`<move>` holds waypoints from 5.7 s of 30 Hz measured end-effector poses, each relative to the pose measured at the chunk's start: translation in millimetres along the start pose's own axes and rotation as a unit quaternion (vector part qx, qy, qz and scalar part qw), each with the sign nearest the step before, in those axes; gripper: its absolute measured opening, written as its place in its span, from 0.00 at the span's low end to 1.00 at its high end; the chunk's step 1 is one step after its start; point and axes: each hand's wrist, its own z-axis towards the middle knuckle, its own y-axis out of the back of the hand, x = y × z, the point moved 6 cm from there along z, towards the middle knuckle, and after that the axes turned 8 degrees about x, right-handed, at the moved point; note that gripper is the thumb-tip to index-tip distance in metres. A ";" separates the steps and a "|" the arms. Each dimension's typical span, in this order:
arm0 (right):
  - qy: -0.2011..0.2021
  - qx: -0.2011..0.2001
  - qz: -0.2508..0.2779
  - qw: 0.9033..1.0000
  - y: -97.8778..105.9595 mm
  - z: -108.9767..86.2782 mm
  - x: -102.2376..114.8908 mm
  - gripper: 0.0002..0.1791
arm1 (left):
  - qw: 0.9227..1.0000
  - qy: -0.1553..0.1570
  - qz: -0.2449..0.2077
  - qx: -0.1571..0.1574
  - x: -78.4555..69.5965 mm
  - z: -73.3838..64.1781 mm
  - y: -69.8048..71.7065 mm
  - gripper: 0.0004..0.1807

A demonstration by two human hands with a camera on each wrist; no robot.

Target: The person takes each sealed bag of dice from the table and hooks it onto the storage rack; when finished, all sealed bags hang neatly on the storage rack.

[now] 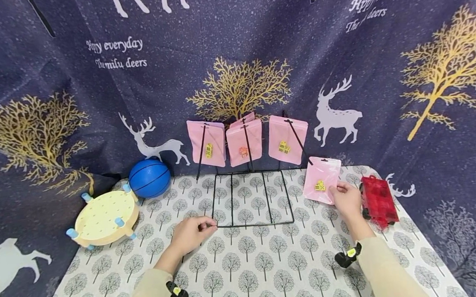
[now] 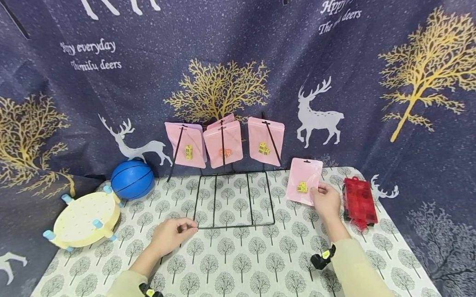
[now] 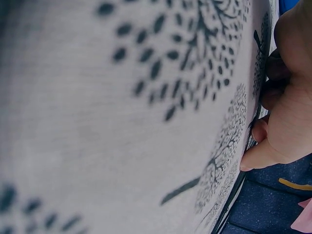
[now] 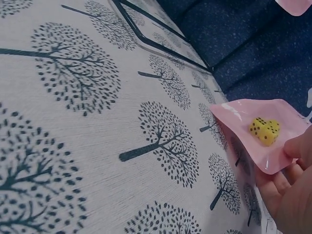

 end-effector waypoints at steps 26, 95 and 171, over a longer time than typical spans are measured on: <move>0.175 -0.004 0.032 0.984 8.9 -34.0 26.2 0.14 | 1.000 0.008 -0.009 0.010 0.2 -0.4 0.6 0.06; 0.366 0.078 0.376 0.847 10.7 -105.7 123.8 0.07 | 1.000 -0.002 0.004 -0.001 -1.3 0.5 0.1 0.04; 0.171 -0.019 0.326 0.929 -59.0 -6.8 137.4 0.10 | 1.000 0.009 -0.005 -0.002 1.0 -0.6 0.8 0.04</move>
